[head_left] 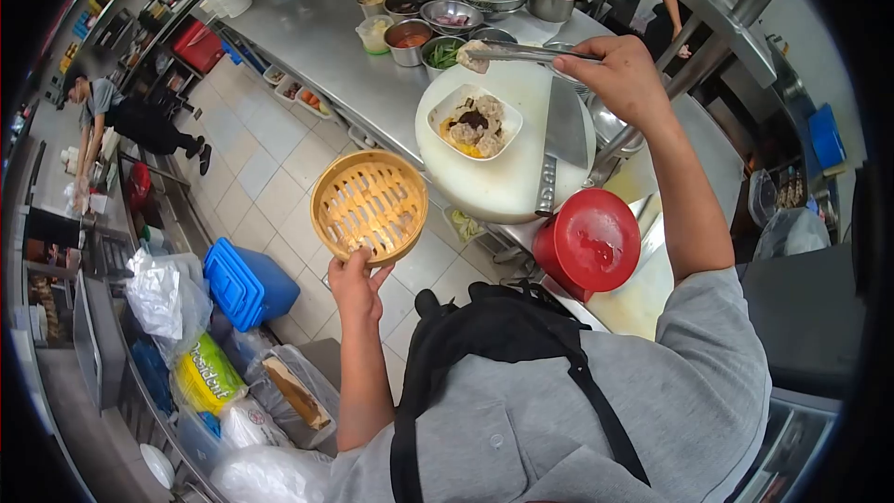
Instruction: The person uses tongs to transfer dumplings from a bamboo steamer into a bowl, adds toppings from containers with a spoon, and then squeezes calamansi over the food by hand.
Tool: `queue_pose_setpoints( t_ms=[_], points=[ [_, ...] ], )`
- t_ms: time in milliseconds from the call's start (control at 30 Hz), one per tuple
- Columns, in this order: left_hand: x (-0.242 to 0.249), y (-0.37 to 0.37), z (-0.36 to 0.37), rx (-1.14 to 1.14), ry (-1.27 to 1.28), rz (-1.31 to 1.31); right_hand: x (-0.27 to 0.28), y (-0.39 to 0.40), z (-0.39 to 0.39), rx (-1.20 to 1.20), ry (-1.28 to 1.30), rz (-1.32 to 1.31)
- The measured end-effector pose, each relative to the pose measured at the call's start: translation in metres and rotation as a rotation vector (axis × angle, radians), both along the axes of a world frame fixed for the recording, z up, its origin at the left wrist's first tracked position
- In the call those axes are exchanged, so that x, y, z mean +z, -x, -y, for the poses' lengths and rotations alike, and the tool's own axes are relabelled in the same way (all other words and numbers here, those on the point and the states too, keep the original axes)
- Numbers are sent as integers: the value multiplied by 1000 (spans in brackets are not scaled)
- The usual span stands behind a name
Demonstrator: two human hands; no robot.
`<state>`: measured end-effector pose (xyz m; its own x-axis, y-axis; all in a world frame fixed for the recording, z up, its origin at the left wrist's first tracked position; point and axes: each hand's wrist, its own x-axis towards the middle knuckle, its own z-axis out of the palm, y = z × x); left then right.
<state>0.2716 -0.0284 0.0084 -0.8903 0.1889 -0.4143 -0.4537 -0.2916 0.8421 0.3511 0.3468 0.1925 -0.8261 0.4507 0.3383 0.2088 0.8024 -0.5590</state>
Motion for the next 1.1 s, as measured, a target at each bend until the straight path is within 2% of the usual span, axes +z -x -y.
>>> queue_pose_setpoints(
  t_ms=[433,533,600,667,700,733,800,933,1100],
  points=[
    [-20,36,60,71,14,42,-18,33,7,-181,-47,158],
    [-19,43,64,76,10,35,-39,41,3,-161,-18,92],
    [-18,46,64,68,10,32,-62,50,4,-191,15,161],
    [-16,49,62,76,32,31,-100,57,1,-116,-130,236],
    [-17,50,62,75,33,33,-101,56,12,-109,-211,248],
    [-19,52,62,69,27,32,-95,54,15,-106,-211,247],
    [-20,53,61,68,25,31,-72,49,17,-175,-44,245],
    [-20,56,47,63,23,27,-47,37,10,-155,-55,280],
    [-20,58,34,62,13,16,-36,19,21,-113,1,121]
  ],
)
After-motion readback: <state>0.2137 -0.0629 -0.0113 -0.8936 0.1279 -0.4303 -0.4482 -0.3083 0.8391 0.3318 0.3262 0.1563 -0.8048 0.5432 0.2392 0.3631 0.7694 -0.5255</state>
